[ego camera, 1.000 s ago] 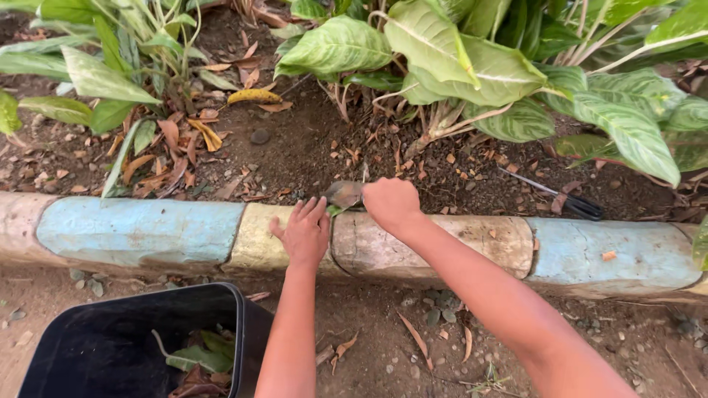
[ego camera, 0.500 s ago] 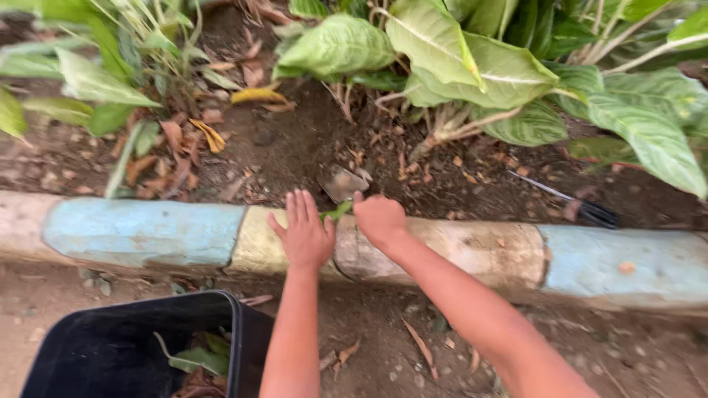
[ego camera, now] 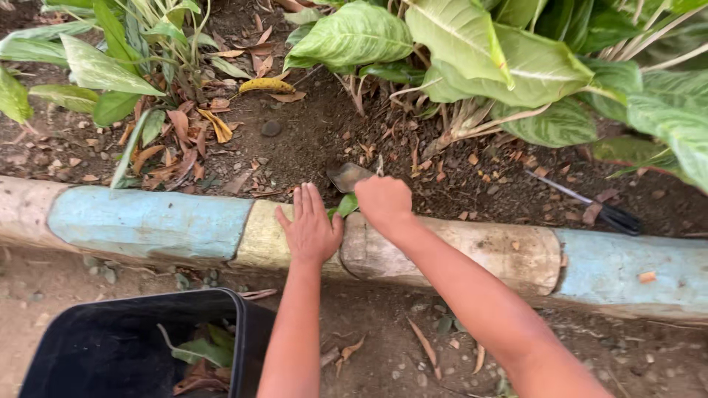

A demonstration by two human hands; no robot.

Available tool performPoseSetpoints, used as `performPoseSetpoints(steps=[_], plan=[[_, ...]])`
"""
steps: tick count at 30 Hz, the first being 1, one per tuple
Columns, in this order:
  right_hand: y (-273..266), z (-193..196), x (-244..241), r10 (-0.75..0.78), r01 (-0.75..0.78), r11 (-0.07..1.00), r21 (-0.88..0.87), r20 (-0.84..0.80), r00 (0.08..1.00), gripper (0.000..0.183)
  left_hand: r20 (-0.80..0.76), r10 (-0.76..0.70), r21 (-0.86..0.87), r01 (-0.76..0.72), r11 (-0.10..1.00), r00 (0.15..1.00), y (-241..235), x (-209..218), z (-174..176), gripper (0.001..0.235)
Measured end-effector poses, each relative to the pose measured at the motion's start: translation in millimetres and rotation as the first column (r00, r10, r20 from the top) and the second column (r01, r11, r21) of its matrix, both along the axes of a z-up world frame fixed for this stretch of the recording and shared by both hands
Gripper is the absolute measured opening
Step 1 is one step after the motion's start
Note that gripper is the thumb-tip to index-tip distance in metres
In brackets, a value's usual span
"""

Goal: The person uses a hand trowel to dig into the soil around the base of a leafy green plant in a raised garden bed. They loosen the earth and clear away debris, occasionally moving leaves aside to access the soil. The person works methodically around the plant's perimeter.

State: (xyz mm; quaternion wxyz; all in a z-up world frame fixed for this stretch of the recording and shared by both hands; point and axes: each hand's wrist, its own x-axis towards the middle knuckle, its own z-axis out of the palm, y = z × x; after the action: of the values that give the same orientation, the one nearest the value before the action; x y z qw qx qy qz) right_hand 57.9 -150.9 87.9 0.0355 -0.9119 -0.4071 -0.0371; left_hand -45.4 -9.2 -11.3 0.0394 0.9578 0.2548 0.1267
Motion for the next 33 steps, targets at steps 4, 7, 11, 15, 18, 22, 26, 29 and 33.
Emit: performPoseSetpoints(steps=[4, 7, 11, 15, 18, 22, 26, 29, 33], plan=[[-10, -2, 34, -0.098, 0.11, 0.993, 0.034, -0.236, 0.967, 0.02, -0.045, 0.013, -0.023, -0.014, 1.0, 0.999, -9, -2, 8, 0.088], [-22, 11, 26, -0.146, 0.243, 0.963, 0.121, -0.522, 0.84, 0.028, -0.048, 0.021, 0.007, -0.021, 1.0, 0.999, -7, 0, 7, 0.087], [-44, 33, 17, -0.098, 0.146, 0.978, 0.148, -0.29, 0.952, 0.023, -0.058, 0.01, 0.038, -0.008, 0.999, 0.998, -7, -3, 2, 0.086], [0, -3, -8, 0.025, -0.021, 0.998, -0.058, 0.079, 0.997, 0.014, -0.059, 0.023, 0.045, -0.02, 0.999, 0.998, -8, -1, 4, 0.085], [20, -38, -8, 0.06, -0.079, 0.989, 0.123, 0.152, 0.987, 0.014, -0.029, 0.014, 0.005, -0.014, 1.0, 0.999, -2, 2, 7, 0.086], [12, -16, 45, -0.167, 0.188, 0.98, 0.071, -0.232, 0.958, 0.02, 0.008, -0.008, 0.054, 0.007, 0.999, 1.0, -8, -2, 3, 0.085], [-32, 19, 39, -0.188, 0.323, 0.938, 0.122, -0.605, 0.774, 0.021, -0.037, 0.022, 0.037, -0.021, 0.999, 0.999, -6, 0, 4, 0.087], [-44, 31, 26, -0.191, 0.261, 0.961, 0.086, -0.474, 0.859, 0.026, -0.023, 0.013, 0.047, -0.012, 0.999, 1.0, -8, -2, 1, 0.087], [-10, -3, 1, -0.07, 0.066, 0.992, -0.106, -0.038, 0.997, 0.021, -0.011, 0.015, 0.049, -0.015, 0.999, 1.0, -10, -1, 3, 0.086]])
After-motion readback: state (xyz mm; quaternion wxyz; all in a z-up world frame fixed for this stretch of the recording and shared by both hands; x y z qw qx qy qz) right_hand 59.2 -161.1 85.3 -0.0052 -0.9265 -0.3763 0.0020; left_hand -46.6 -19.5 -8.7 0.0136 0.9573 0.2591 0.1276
